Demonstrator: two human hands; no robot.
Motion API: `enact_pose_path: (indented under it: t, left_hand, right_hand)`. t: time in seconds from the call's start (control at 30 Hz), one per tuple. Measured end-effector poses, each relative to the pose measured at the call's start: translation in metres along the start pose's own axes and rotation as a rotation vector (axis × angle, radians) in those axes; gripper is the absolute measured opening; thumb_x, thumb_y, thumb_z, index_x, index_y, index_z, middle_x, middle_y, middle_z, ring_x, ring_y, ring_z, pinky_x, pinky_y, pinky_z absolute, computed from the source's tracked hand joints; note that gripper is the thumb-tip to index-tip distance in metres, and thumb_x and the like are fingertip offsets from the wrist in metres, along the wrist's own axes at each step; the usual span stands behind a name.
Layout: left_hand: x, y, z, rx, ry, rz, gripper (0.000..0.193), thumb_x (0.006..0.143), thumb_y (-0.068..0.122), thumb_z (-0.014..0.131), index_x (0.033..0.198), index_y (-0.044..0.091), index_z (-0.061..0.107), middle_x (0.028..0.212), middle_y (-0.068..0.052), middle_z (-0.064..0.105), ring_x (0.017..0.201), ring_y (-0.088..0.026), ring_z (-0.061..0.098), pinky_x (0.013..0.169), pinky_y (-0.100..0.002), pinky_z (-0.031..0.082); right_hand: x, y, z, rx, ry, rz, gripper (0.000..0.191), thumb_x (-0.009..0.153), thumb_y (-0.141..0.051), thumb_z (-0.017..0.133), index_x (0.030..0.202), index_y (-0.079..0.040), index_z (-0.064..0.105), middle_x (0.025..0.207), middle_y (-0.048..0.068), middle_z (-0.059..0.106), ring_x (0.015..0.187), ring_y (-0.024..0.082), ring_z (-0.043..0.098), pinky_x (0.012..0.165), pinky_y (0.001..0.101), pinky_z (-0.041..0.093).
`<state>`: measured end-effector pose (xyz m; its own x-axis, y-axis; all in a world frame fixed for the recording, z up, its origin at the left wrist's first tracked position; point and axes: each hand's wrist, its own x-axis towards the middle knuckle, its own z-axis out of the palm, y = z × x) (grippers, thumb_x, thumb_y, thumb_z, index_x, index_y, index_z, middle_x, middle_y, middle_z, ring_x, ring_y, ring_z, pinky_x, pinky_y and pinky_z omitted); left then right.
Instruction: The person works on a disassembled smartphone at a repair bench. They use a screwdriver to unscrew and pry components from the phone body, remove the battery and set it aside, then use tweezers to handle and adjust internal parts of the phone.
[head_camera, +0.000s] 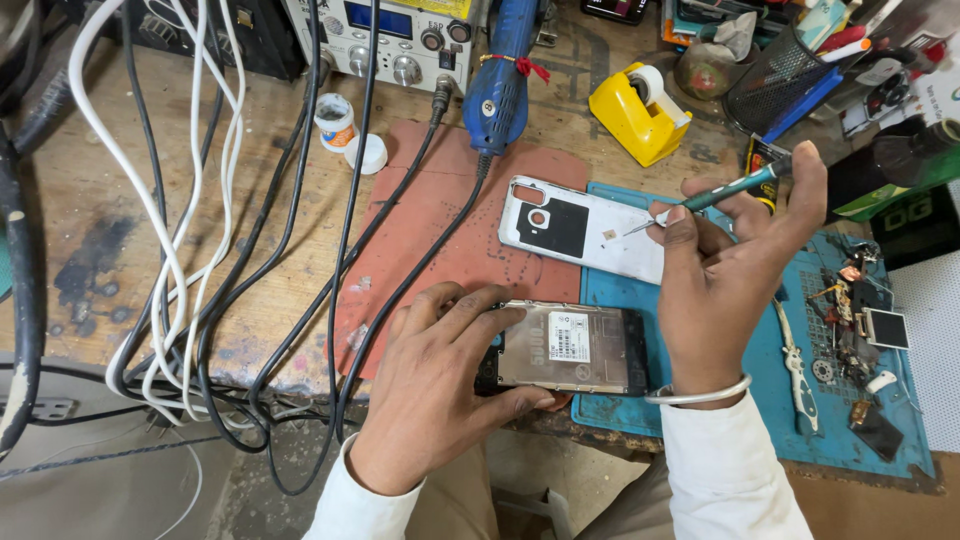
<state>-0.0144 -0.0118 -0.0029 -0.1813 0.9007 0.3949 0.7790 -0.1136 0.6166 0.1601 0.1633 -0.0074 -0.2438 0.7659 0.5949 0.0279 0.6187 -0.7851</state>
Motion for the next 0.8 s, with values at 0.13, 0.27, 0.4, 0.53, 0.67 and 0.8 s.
enact_pose_path:
  t: [0.13, 0.27, 0.4, 0.53, 0.67, 0.8]
  left_hand:
    - [0.001, 0.0, 0.0, -0.004, 0.007, 0.016, 0.072, 0.068, 0.047, 0.086, 0.125, 0.006, 0.067, 0.136, -0.008, 0.063, 0.125, -0.036, 0.051, 0.102, -0.048, 0.041]
    - [0.001, 0.0, -0.002, -0.02, 0.011, 0.016, 0.072, 0.068, 0.045, 0.086, 0.127, 0.007, 0.067, 0.137, -0.007, 0.064, 0.125, -0.035, 0.051, 0.102, -0.046, 0.042]
    - [0.001, 0.0, -0.003, -0.018, 0.005, 0.02, 0.073, 0.068, 0.045, 0.086, 0.128, 0.007, 0.065, 0.136, -0.008, 0.063, 0.124, -0.035, 0.051, 0.101, -0.047, 0.042]
    - [0.001, -0.001, -0.006, -0.054, 0.0, 0.053, 0.073, 0.07, 0.04, 0.086, 0.131, 0.007, 0.063, 0.137, -0.008, 0.062, 0.126, -0.035, 0.051, 0.103, -0.047, 0.041]
    - [0.002, -0.001, -0.008, -0.064, -0.028, 0.073, 0.07, 0.072, 0.033, 0.084, 0.134, 0.008, 0.061, 0.139, -0.008, 0.061, 0.128, -0.034, 0.052, 0.103, -0.047, 0.039]
    - [0.001, -0.001, -0.01, -0.08, -0.043, 0.072, 0.073, 0.074, 0.032, 0.084, 0.138, 0.007, 0.058, 0.14, -0.009, 0.06, 0.128, -0.035, 0.051, 0.104, -0.047, 0.038]
  right_hand:
    - [-0.003, -0.011, 0.001, 0.137, -0.017, 0.103, 0.083, 0.11, 0.008, 0.064, 0.166, -0.015, 0.007, 0.127, 0.018, 0.062, 0.102, 0.022, 0.075, 0.087, 0.0321, 0.067]
    - [-0.014, -0.025, -0.003, 0.136, -0.174, 0.055, 0.077, 0.115, 0.007, 0.063, 0.164, -0.016, 0.008, 0.127, 0.02, 0.063, 0.109, 0.027, 0.077, 0.093, 0.0364, 0.068]
    - [-0.029, -0.032, -0.007, 0.072, -0.223, 0.044, 0.076, 0.111, 0.007, 0.062, 0.162, -0.016, 0.01, 0.126, 0.022, 0.065, 0.109, 0.028, 0.076, 0.093, 0.0376, 0.066]
    - [-0.034, -0.03, -0.014, -0.058, -0.208, -0.017, 0.076, 0.11, 0.009, 0.061, 0.161, -0.017, 0.011, 0.127, 0.024, 0.064, 0.112, 0.03, 0.073, 0.097, 0.039, 0.066]
    - [-0.039, -0.032, -0.024, -0.05, -0.174, 0.041, 0.076, 0.11, 0.009, 0.061, 0.161, -0.017, 0.011, 0.127, 0.023, 0.065, 0.109, 0.029, 0.075, 0.095, 0.0375, 0.065]
    - [-0.056, -0.038, -0.032, 0.046, -0.12, 0.124, 0.079, 0.108, 0.01, 0.062, 0.162, -0.016, 0.01, 0.123, 0.025, 0.065, 0.107, 0.03, 0.073, 0.096, 0.0397, 0.065]
